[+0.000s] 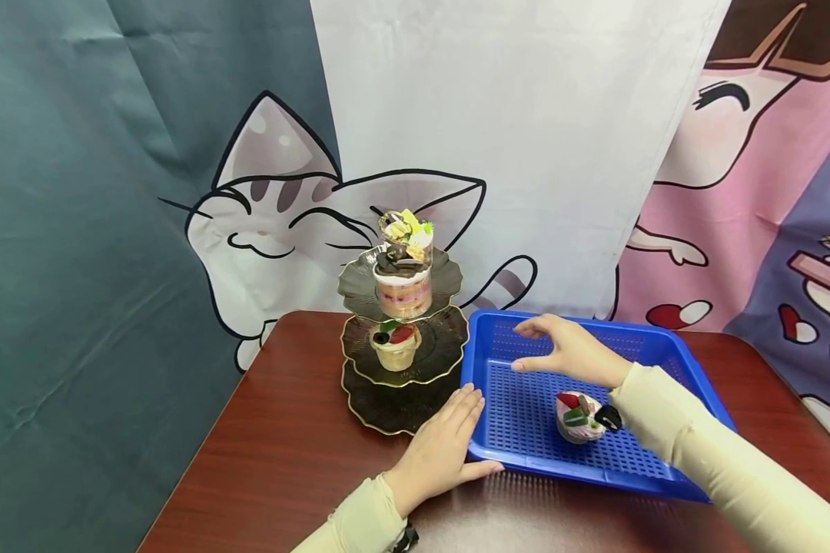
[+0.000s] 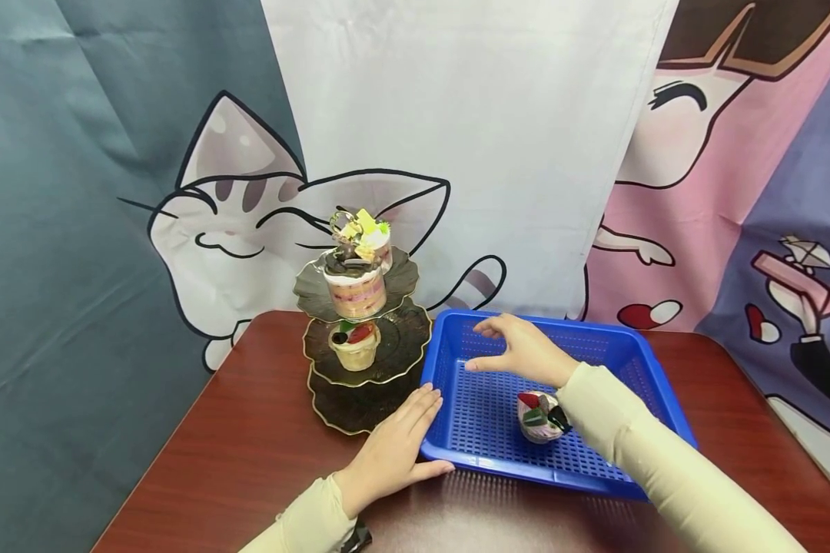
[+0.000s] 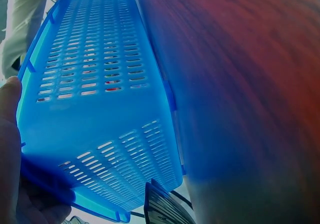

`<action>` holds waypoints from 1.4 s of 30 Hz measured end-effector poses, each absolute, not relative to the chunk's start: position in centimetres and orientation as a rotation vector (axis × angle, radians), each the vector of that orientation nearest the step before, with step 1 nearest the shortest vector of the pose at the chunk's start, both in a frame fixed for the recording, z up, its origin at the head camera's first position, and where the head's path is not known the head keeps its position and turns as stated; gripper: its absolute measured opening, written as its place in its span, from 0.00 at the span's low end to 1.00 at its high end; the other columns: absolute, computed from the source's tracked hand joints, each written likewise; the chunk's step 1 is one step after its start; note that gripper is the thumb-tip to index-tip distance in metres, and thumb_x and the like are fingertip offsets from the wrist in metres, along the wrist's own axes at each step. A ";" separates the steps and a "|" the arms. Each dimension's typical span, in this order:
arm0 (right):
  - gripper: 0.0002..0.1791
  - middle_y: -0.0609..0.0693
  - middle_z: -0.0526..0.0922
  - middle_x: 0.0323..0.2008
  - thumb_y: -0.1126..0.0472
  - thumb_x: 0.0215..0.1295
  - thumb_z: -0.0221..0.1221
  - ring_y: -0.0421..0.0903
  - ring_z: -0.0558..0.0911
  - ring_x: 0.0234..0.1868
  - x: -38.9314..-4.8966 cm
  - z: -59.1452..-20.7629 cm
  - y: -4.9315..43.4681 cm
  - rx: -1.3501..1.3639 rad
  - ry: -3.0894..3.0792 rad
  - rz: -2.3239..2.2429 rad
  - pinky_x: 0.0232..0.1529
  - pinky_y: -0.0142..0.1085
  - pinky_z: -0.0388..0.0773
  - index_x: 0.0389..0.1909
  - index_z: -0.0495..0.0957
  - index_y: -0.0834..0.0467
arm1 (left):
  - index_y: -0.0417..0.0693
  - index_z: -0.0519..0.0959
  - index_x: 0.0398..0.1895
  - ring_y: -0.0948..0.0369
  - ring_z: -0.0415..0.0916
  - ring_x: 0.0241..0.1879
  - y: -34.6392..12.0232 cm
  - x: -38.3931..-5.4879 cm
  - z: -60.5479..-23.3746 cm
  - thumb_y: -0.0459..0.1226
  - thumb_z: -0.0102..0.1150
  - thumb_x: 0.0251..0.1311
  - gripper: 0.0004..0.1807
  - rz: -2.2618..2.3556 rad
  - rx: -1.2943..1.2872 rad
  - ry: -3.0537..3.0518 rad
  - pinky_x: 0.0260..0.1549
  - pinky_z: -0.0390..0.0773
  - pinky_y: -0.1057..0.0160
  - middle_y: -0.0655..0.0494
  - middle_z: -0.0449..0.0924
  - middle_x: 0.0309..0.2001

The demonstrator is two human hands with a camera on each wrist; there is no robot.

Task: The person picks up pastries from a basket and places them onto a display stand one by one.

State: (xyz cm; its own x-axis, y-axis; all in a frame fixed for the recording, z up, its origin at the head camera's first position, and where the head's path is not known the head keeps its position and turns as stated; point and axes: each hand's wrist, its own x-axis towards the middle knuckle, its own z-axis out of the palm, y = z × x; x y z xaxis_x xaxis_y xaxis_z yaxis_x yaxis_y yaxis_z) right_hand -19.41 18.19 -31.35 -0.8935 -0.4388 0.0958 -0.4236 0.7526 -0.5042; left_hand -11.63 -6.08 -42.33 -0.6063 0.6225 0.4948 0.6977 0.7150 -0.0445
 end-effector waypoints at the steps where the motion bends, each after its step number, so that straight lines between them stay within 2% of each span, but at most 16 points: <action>1: 0.39 0.57 0.80 0.54 0.38 0.52 0.66 0.55 0.78 0.56 -19.1 -31.5 18.6 -0.710 2.913 -0.813 0.57 0.55 0.75 0.58 0.74 0.60 | 0.39 0.72 0.62 0.55 0.63 0.70 -6.1 -11.6 -42.3 0.67 0.57 0.51 0.47 -0.210 -1.011 -2.440 0.68 0.65 0.63 0.47 0.72 0.64; 9: 0.39 0.58 0.80 0.53 0.36 0.50 0.66 0.57 0.78 0.54 -17.3 -32.3 21.8 -0.704 2.926 -0.702 0.52 0.57 0.78 0.56 0.76 0.60 | 0.39 0.72 0.62 0.54 0.64 0.70 -6.1 -11.6 -42.4 0.67 0.58 0.50 0.47 -0.210 -1.012 -2.424 0.69 0.65 0.63 0.47 0.73 0.64; 14: 0.37 0.58 0.79 0.52 0.38 0.50 0.68 0.59 0.78 0.54 -16.5 -33.0 23.9 -0.687 2.916 -0.639 0.50 0.57 0.78 0.55 0.76 0.59 | 0.39 0.72 0.62 0.54 0.63 0.70 -6.1 -11.8 -42.2 0.67 0.57 0.50 0.47 -0.215 -1.014 -2.417 0.68 0.65 0.62 0.47 0.72 0.64; 28: 0.40 0.60 0.77 0.51 0.39 0.47 0.69 0.60 0.77 0.53 -15.3 -36.5 28.1 -0.625 2.768 -0.625 0.47 0.58 0.79 0.58 0.72 0.56 | 0.39 0.72 0.63 0.55 0.62 0.70 -6.2 -11.7 -42.4 0.67 0.57 0.51 0.47 -0.221 -1.017 -2.458 0.69 0.65 0.62 0.48 0.72 0.65; 36: 0.43 0.55 0.77 0.52 0.39 0.46 0.71 0.56 0.77 0.53 -15.5 -37.9 28.3 -0.719 2.759 -0.610 0.50 0.55 0.77 0.60 0.70 0.58 | 0.39 0.71 0.63 0.55 0.62 0.70 -6.2 -11.5 -42.6 0.67 0.56 0.52 0.47 -0.238 -1.027 -2.470 0.69 0.64 0.63 0.47 0.71 0.65; 42: 0.41 0.54 0.77 0.55 0.41 0.46 0.71 0.57 0.76 0.56 -15.5 -37.9 28.2 -0.787 2.770 -0.610 0.54 0.58 0.75 0.60 0.71 0.56 | 0.38 0.72 0.62 0.55 0.62 0.70 -6.1 -11.7 -42.4 0.67 0.57 0.51 0.47 -0.242 -1.028 -2.455 0.69 0.65 0.62 0.46 0.72 0.64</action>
State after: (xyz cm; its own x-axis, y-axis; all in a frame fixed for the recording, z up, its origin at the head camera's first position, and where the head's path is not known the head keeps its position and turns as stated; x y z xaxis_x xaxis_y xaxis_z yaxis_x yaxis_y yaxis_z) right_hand -15.49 28.18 -37.93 -0.8388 -0.5391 -0.0758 -0.4574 0.7734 -0.4388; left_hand -11.65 -6.09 -42.41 -0.6119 0.6276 0.4814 0.7096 0.7044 -0.0165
